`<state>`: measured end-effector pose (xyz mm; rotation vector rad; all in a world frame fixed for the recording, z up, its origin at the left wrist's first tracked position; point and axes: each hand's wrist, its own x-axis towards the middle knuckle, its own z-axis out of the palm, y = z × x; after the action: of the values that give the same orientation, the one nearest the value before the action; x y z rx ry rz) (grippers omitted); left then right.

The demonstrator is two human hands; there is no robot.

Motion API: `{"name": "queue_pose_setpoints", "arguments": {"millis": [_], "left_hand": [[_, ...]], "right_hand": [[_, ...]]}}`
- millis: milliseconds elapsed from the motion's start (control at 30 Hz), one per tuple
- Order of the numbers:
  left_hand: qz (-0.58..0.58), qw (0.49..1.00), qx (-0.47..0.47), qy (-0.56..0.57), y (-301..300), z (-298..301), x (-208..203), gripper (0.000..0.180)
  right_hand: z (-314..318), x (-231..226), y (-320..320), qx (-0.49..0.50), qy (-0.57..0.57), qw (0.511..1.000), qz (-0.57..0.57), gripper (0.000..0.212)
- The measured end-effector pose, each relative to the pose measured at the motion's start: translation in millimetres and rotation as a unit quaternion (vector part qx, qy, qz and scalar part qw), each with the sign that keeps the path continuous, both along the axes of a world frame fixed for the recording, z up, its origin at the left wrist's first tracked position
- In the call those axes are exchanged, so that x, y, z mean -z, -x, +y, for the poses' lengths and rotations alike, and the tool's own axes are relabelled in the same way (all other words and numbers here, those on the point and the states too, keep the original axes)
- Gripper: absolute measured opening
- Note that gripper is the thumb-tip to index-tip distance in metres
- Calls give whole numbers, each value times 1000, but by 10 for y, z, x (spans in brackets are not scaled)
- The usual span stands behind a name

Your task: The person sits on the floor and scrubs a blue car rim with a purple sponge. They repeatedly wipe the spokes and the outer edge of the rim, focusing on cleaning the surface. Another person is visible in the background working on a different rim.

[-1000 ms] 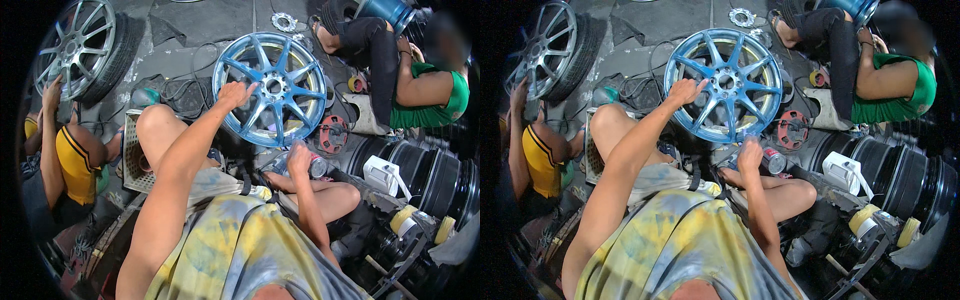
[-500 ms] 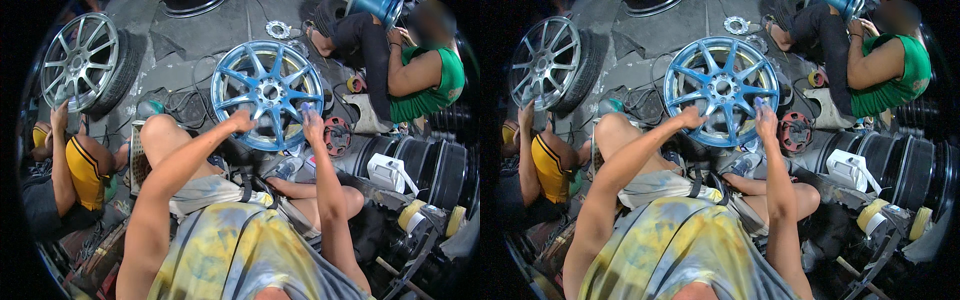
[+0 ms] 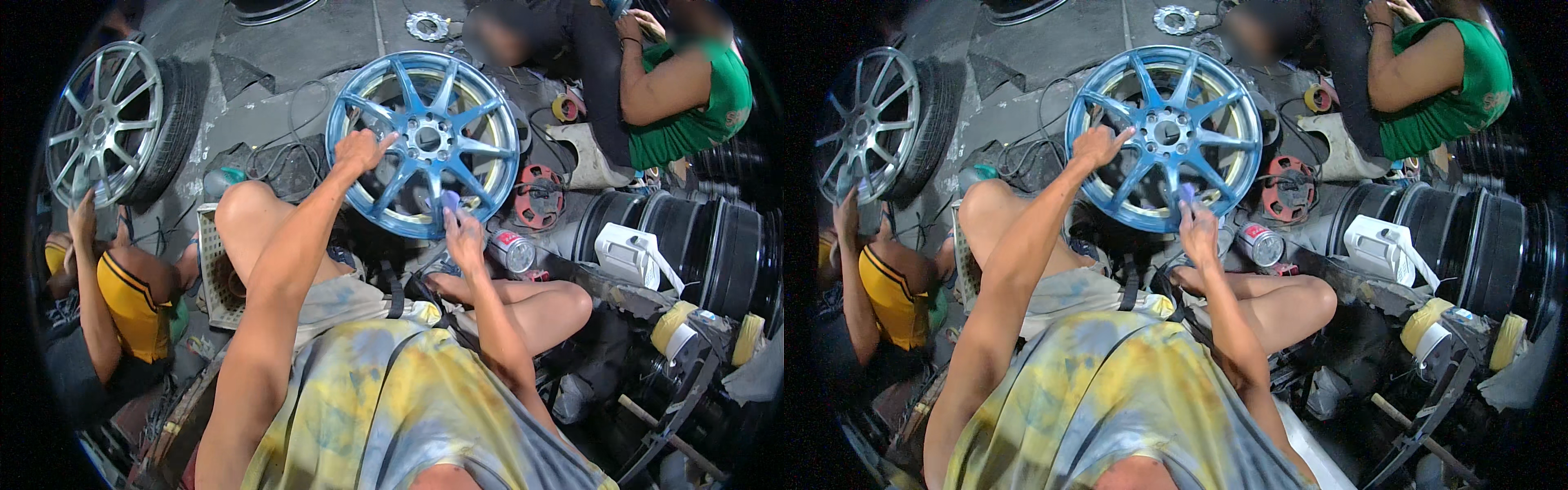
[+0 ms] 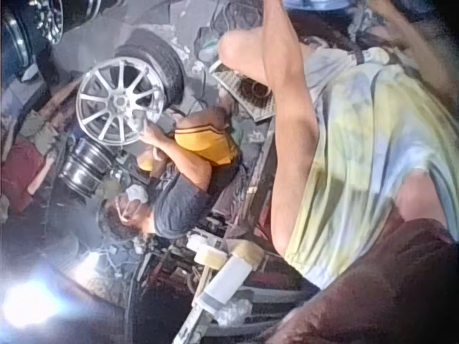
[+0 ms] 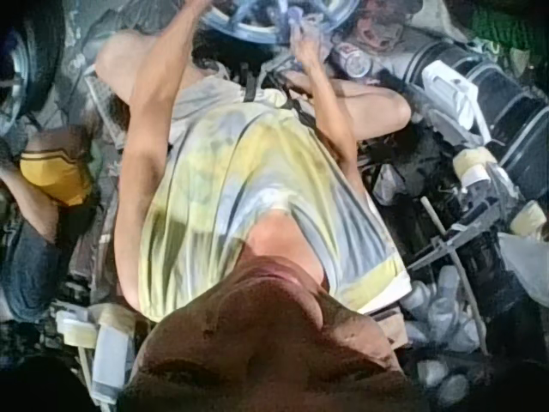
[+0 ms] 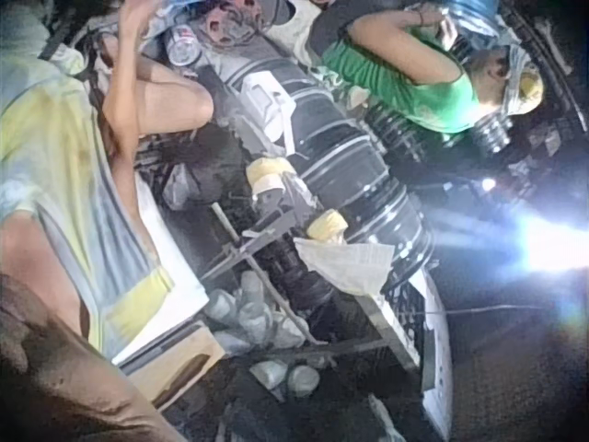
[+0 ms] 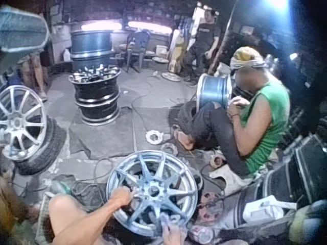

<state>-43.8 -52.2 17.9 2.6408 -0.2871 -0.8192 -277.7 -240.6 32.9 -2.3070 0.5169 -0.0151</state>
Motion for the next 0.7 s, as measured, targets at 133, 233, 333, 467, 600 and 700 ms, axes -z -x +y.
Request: {"name": "queue_pose_setpoints", "arguments": {"millis": [133, 233, 333, 467, 600, 700], "left_hand": [[6, 998, 58, -30, -160, -3, -35, 94], [-51, 997, 49, -9, -140, -16, 77, 98], [-49, 997, 63, -15, -125, -32, 36, 96], [-70, 995, 61, -17, -90, -30, -1, 91], [-69, 995, 66, -21, -69, -5, -19, 90], [-73, 995, 65, 5, -42, 23, -12, 92]], "right_hand": [[-557, -206, 161, -11, 180, 979, -98, 23], [-1099, -166, -9, -57, 268, 955, -111, 23], [-1158, -27, -23, -88, 317, 940, -92, 21], [-1252, 99, -233, -80, 384, 915, -88, 22], [-1327, 214, -437, -57, 394, 911, -105, 25], [-1256, 180, -343, -58, 378, 920, -83, 25]]}}
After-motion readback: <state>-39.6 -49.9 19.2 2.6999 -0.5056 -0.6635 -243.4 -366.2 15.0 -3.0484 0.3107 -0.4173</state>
